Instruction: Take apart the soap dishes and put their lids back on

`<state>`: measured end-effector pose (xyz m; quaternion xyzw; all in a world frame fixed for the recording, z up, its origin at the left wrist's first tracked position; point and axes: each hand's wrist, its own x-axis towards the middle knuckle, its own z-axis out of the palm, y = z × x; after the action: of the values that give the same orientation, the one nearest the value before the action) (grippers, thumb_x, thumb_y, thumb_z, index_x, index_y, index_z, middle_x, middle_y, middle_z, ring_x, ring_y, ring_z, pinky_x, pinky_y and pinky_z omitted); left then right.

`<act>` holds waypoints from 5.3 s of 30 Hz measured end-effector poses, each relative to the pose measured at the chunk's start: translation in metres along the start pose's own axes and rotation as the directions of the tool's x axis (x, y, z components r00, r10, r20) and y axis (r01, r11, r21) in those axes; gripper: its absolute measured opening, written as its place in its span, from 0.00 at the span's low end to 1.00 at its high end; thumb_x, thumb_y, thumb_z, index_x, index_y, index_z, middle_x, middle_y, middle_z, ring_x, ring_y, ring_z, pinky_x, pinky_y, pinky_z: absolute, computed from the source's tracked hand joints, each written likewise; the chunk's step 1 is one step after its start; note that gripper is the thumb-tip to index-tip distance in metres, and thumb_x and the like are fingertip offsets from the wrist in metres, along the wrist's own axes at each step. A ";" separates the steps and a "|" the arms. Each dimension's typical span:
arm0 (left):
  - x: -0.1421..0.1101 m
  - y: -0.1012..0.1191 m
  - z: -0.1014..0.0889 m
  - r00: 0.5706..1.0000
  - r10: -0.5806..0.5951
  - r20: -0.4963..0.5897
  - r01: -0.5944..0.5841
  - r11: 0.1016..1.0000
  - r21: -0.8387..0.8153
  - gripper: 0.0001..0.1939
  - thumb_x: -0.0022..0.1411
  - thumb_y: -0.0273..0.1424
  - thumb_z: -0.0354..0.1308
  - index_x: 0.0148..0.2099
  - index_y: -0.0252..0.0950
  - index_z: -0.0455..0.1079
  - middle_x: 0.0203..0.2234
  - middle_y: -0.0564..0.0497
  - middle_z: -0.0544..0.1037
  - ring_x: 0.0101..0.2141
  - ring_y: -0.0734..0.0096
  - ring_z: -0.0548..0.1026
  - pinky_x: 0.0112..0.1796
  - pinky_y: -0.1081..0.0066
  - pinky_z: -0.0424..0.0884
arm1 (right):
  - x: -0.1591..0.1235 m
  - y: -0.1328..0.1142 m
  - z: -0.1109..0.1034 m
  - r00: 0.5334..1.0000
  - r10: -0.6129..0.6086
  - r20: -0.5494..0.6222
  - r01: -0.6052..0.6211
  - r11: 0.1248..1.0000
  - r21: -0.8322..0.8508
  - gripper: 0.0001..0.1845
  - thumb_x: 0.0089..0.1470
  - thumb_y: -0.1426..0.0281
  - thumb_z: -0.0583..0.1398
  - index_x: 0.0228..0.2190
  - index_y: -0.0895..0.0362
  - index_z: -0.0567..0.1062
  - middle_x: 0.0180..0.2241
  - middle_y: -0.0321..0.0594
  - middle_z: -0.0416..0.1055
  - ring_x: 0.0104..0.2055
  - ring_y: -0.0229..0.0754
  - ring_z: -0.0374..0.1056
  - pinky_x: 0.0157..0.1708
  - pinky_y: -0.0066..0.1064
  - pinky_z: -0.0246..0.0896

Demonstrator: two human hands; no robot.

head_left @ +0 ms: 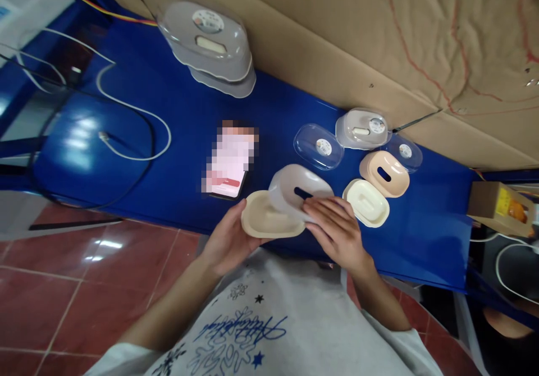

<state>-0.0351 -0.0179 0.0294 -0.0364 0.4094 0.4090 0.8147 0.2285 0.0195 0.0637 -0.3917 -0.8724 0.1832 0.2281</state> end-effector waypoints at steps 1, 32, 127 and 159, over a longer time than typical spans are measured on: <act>0.003 -0.001 0.006 0.999 0.020 0.038 -0.020 1.000 -0.004 0.27 0.68 0.54 0.62 0.59 0.42 0.77 0.56 0.43 0.83 0.59 0.45 0.79 0.51 0.53 0.82 | 0.001 -0.004 -0.002 0.999 -0.039 0.035 0.039 0.999 0.009 0.38 0.71 0.71 0.63 0.74 0.42 0.58 0.61 0.35 0.79 0.62 0.46 0.77 0.66 0.50 0.68; 0.019 -0.006 0.029 0.996 0.080 -0.049 -0.081 0.997 -0.005 0.23 0.60 0.38 0.74 0.55 0.35 0.79 0.49 0.42 0.85 0.52 0.54 0.82 0.48 0.65 0.83 | 0.041 0.053 0.004 0.987 0.158 -0.021 -0.159 0.973 -0.167 0.36 0.75 0.62 0.54 0.77 0.44 0.49 0.78 0.41 0.52 0.81 0.58 0.43 0.77 0.65 0.48; 0.029 0.004 0.072 0.983 0.182 0.035 -0.185 0.979 0.083 0.20 0.72 0.47 0.62 0.60 0.45 0.80 0.55 0.48 0.82 0.52 0.58 0.77 0.47 0.68 0.73 | 0.004 0.036 0.006 0.992 -0.121 0.020 0.121 0.993 -0.002 0.49 0.57 0.49 0.72 0.73 0.37 0.60 0.76 0.46 0.52 0.73 0.69 0.59 0.66 0.70 0.65; 0.043 0.009 0.066 0.992 0.111 0.060 -0.113 0.993 0.040 0.26 0.67 0.45 0.70 0.63 0.44 0.75 0.49 0.48 0.79 0.42 0.67 0.77 0.37 0.72 0.76 | -0.006 0.043 0.013 0.985 -0.150 0.085 0.159 0.980 -0.121 0.53 0.59 0.57 0.73 0.75 0.42 0.54 0.76 0.49 0.53 0.77 0.70 0.54 0.67 0.68 0.67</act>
<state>0.0150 0.0411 0.0452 0.0160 0.3960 0.4462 0.8024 0.2507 0.0395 0.0298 -0.3292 -0.9181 0.1233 0.1831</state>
